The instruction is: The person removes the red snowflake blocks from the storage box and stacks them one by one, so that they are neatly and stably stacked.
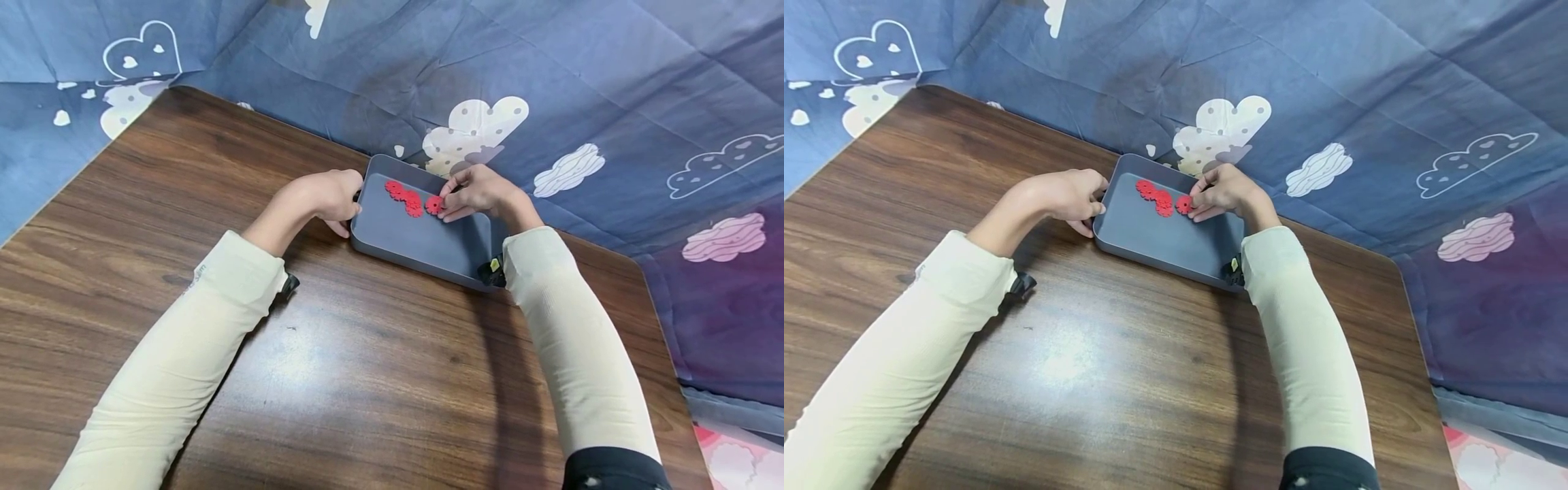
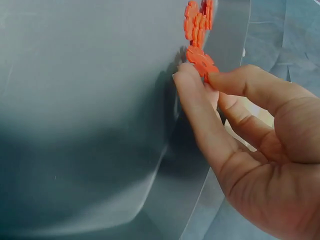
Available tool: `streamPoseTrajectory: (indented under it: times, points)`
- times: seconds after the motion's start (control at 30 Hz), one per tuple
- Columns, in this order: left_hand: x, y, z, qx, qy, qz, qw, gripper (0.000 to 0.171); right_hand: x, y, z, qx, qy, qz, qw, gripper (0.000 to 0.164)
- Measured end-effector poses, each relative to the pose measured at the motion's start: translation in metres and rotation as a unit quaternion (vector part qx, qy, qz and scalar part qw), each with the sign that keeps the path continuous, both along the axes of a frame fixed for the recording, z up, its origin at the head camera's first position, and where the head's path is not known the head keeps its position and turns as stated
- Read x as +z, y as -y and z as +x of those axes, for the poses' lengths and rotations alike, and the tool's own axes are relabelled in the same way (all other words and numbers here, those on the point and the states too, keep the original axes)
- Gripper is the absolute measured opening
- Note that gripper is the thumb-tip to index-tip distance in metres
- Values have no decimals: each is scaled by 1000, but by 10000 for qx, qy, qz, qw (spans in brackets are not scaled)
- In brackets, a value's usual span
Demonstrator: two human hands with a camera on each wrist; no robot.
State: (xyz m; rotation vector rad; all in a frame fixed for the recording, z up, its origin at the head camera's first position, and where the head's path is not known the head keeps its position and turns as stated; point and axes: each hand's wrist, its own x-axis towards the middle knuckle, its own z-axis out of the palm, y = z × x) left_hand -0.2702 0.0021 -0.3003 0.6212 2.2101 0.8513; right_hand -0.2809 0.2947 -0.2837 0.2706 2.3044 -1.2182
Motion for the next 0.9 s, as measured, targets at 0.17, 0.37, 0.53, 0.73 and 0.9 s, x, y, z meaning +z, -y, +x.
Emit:
streamPoseTrajectory:
  times: [0.17, 0.37, 0.53, 0.73, 0.9]
  points:
    - [0, 1, 1, 29, 30, 42, 10000, 24, 5, -9, 4, 172, 43, 77, 9998, 14]
    - [2, 1, 2, 59, 110, 25, 9999, 22, 14, -22, 9, 253, 177, 406, 9987, 19]
    - [0, 1, 0, 38, 82, 10, 10000, 21, 18, -37, 15, 145, 197, 537, 9983, 26]
    - [1, 1, 1, 75, 150, 55, 9998, 22, 26, -56, 23, 232, 90, 757, 9968, 31]
    - [2, 1, 2, 109, 216, 57, 9997, 22, 31, -71, 29, 348, 110, 907, 9952, 31]
